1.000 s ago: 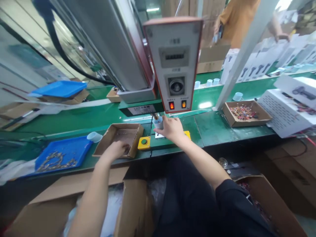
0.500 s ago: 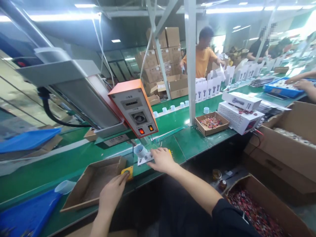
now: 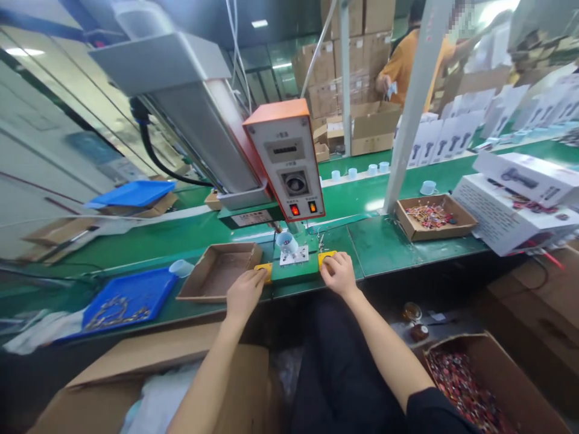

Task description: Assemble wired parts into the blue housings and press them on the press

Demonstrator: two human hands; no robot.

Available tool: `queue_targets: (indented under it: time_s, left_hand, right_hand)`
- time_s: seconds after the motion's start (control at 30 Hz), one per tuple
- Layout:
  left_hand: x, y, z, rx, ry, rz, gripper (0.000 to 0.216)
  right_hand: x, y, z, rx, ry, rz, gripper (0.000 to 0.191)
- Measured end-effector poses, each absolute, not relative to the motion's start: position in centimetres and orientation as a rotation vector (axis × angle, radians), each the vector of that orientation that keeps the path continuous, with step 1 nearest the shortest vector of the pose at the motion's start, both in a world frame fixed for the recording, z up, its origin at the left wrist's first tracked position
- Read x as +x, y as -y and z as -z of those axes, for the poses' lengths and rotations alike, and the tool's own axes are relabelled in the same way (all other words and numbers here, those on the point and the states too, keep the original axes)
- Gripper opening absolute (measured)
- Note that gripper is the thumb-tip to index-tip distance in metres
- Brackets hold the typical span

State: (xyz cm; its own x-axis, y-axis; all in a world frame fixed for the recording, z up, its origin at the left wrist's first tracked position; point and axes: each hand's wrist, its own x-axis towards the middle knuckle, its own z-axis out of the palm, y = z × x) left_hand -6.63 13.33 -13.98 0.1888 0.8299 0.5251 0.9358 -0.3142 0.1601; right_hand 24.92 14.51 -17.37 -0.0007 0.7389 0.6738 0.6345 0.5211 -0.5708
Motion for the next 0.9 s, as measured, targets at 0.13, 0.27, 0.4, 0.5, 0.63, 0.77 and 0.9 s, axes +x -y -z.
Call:
queue_targets:
  time_s: [0.13, 0.27, 0.4, 0.5, 0.63, 0.77, 0.9]
  left_hand:
    - [-6.4, -13.0, 12.0, -2.296, 1.993, 0.636, 0.033]
    - [-5.8, -14.5, 8.8, -2.274, 2.093, 0.964, 0.034]
    - [-4.3, -16.4, 5.5, -2.314, 2.024, 1.392, 0.037]
    - [-3.5, -17.3, 3.9, -2.405, 2.077, 1.554, 0.036]
    - [-3.4, -17.9, 3.2, -2.476, 2.162, 1.630, 0.036]
    - [-3.0, -18.6, 2.8, -2.525, 2.234, 1.455, 0.037]
    - [-1.3, -19.7, 1.4, -2.540, 2.213, 1.131, 0.033]
  right_hand:
    - [24.8, -14.5, 17.3, -1.191, 1.679, -0.143, 0.022]
    - [25.4, -14.5, 17.4, -1.160, 1.687, -0.168, 0.022]
    - [25.6, -14.5, 17.5, -1.149, 1.687, -0.184, 0.023]
    - [25.6, -14.5, 17.5, -1.159, 1.687, -0.199, 0.024]
    - [25.5, -14.5, 17.6, -1.176, 1.684, -0.218, 0.023]
    - [25.4, -14.4, 17.5, -1.183, 1.675, -0.224, 0.023]
    - [25.4, -14.4, 17.2, -1.179, 1.685, -0.232, 0.025]
